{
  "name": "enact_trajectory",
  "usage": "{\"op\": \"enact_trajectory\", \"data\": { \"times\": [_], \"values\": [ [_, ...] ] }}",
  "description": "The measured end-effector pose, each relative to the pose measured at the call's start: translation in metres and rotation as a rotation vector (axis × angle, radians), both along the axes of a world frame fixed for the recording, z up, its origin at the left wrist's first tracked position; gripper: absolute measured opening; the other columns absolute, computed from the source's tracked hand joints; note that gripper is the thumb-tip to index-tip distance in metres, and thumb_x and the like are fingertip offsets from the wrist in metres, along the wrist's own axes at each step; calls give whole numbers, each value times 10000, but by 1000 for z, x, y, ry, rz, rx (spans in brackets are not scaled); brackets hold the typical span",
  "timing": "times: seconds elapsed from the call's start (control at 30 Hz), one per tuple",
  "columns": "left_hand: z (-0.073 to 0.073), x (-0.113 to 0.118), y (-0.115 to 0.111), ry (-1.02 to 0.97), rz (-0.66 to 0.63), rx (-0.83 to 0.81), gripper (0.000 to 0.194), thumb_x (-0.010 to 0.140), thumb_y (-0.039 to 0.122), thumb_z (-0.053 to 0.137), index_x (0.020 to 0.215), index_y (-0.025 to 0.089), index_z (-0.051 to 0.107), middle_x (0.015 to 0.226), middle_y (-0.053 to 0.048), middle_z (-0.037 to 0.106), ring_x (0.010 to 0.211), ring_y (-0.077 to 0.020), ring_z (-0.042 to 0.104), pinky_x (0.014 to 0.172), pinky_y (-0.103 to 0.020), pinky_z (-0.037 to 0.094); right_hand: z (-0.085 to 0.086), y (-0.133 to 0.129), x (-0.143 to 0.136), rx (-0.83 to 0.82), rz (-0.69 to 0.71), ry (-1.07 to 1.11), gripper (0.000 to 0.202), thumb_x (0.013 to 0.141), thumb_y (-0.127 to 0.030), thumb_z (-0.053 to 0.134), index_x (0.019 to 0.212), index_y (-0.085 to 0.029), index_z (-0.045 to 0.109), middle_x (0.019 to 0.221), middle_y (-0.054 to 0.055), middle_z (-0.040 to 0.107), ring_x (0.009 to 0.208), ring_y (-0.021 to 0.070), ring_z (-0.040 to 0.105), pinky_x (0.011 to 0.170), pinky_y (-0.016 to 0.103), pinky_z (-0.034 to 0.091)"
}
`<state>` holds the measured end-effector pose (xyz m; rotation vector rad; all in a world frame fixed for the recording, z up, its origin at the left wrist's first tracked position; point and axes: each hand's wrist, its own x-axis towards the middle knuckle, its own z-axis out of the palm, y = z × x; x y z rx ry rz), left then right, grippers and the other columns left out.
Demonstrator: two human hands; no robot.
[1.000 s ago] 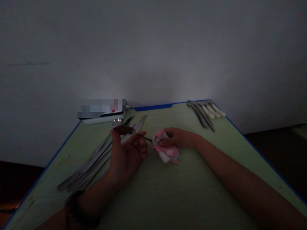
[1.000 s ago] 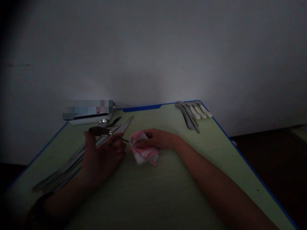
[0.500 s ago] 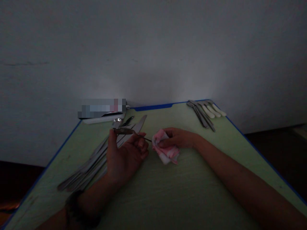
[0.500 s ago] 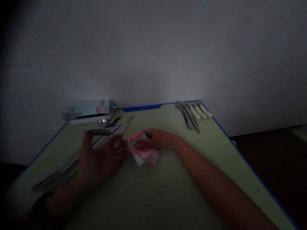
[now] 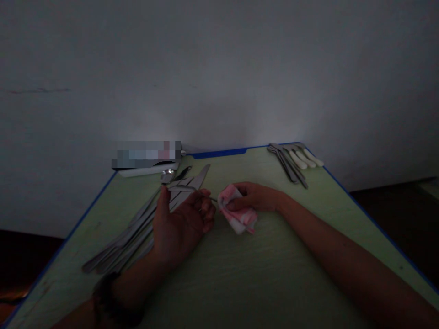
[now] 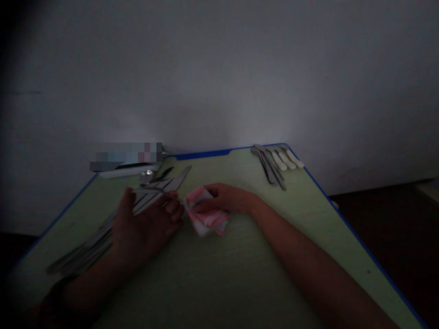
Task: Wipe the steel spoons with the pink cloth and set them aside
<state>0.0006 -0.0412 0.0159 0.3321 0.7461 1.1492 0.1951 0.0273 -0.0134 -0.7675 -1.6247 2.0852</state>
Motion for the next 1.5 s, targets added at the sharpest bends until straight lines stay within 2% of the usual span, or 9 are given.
{"op": "enact_trajectory", "data": {
  "times": [0.3,0.5,0.67,0.9,1.07,1.17,1.37,1.5],
  "values": [
    [2,2,-1,38,6,21,616,826,663,302,861,140,625,631,-44,537,562,-185,557,426,-260,458,-3,1,0,-7,-10,0,331,657,-297,745,931,-153,627,809,-6,628,656,83,533,608,212,432],
    [-3,0,1,-15,89,94,613,808,659,324,850,133,637,636,-38,533,589,-181,563,441,-253,468,-2,0,-2,-40,-41,6,346,652,-304,750,934,-153,619,784,-11,620,631,81,531,582,205,426],
    [-3,-1,3,-14,93,102,624,815,645,319,869,118,649,656,-48,556,610,-184,578,438,-244,463,-1,0,-3,-54,-58,16,320,661,-301,741,913,-146,618,785,-8,614,632,82,538,589,204,426],
    [2,1,0,22,94,87,571,800,583,374,836,94,666,622,-55,571,599,-189,595,461,-261,490,0,0,-3,1,-55,-3,308,671,-304,732,915,-150,623,780,-10,619,643,88,531,612,219,419],
    [3,2,1,58,89,67,559,825,554,334,844,107,669,651,-65,599,620,-197,615,458,-266,493,2,-1,-4,-12,-85,-44,268,691,-291,695,909,-150,627,768,-6,626,620,88,532,586,214,411],
    [3,3,1,69,90,76,560,828,560,335,848,111,670,652,-64,604,607,-193,614,450,-264,489,1,0,-5,-20,-87,-77,246,704,-299,669,891,-146,625,732,-5,621,583,86,514,556,213,400],
    [3,3,1,58,96,43,558,819,581,362,894,114,658,659,-61,614,591,-189,613,423,-252,477,-1,2,-2,67,-79,-140,261,698,-353,673,850,-147,621,667,-24,600,526,76,480,492,203,359],
    [3,3,2,75,116,24,561,817,610,378,855,123,654,621,-55,607,571,-191,610,421,-254,475,2,1,-2,70,-71,-178,286,689,-371,680,850,-142,618,648,-29,589,506,73,463,474,203,354]
  ]
}}
